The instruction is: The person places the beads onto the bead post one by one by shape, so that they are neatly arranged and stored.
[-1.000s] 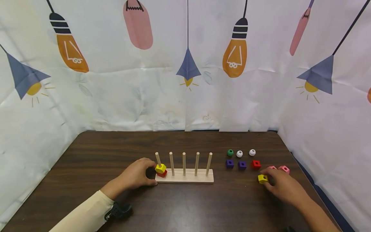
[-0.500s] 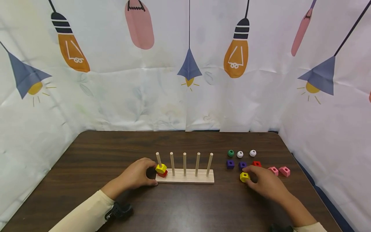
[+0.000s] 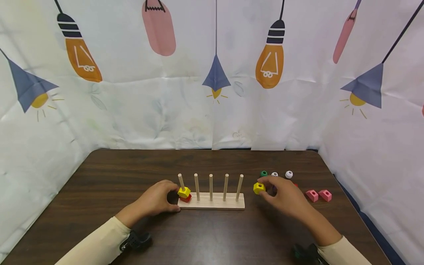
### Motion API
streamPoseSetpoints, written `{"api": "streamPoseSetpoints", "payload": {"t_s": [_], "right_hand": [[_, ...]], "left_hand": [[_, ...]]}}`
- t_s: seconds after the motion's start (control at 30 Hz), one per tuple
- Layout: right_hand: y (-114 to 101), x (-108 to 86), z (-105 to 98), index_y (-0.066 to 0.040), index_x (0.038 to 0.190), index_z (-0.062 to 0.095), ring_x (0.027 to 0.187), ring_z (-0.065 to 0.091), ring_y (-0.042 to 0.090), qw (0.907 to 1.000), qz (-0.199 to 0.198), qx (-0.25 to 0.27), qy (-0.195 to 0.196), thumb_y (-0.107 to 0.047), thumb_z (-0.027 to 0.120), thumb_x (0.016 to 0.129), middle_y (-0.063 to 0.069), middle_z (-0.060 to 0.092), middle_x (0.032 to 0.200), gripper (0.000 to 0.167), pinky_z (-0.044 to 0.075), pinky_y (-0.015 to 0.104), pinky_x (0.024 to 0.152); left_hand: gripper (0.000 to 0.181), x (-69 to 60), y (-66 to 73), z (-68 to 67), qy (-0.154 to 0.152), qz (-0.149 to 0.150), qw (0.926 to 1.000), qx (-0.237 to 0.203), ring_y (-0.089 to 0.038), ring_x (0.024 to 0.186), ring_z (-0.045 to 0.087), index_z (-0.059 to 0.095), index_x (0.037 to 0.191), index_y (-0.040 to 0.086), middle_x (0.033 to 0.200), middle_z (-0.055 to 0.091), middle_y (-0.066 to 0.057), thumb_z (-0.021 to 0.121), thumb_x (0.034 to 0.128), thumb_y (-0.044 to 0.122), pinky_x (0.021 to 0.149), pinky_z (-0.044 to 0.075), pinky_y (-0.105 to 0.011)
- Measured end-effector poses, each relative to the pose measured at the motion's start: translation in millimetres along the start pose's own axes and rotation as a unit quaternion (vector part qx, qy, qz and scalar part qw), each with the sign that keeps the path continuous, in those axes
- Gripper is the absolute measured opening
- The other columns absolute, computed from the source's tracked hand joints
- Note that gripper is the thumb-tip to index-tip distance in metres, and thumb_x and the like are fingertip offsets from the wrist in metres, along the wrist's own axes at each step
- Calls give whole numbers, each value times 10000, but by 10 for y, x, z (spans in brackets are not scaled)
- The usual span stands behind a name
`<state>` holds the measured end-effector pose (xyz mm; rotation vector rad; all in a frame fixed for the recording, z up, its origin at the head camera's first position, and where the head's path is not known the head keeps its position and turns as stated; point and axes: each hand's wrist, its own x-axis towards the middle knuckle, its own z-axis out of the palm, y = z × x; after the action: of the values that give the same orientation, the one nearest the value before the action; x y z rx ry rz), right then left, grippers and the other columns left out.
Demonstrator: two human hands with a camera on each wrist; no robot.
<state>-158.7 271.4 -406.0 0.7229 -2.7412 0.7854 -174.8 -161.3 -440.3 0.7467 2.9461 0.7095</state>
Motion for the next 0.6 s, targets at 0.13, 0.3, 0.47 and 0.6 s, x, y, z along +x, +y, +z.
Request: {"api": "streamPoseSetpoints", "payload": {"t_s": [0.13, 0.3, 0.47, 0.6], "right_hand": [[-155, 116, -35, -130, 1186, 700, 789, 628, 76, 9995, -39, 319, 25, -78, 838, 854, -85, 694, 983, 363, 547, 297, 671], [-342, 194, -103, -126, 1205, 687, 781, 644, 94, 9980, -86, 582, 236, -48, 827, 857, -57, 701, 1017, 383, 562, 317, 667], [-485, 252, -197, -145, 1198, 687, 773, 639, 117, 9974, -75, 377, 607, -40, 839, 838, -59, 699, 1003, 405, 534, 300, 624], [-546, 304, -273, -138, 1199, 684, 769, 642, 123, 9967, -152, 287, 745, -42, 842, 834, -30, 706, 1021, 409, 511, 282, 570]], "left_hand": [[419, -7, -11, 1, -17, 9, 10000, 33, -188, 966, 605, 731, 985, 178, 965, 664, 56, 971, 659, 289, 862, 520, -436], [414, -6, -19, 1, -19, 57, 10000, 22, -183, 969, 603, 732, 986, 181, 963, 667, 61, 968, 664, 292, 866, 518, -433], [414, 2, -23, 2, -13, 63, 10000, 36, -186, 975, 600, 732, 986, 182, 964, 665, 60, 967, 664, 294, 869, 515, -433], [418, 3, -23, 7, -28, 26, 10000, 41, -193, 991, 602, 732, 990, 182, 976, 667, 58, 968, 665, 301, 881, 514, -439]]}}
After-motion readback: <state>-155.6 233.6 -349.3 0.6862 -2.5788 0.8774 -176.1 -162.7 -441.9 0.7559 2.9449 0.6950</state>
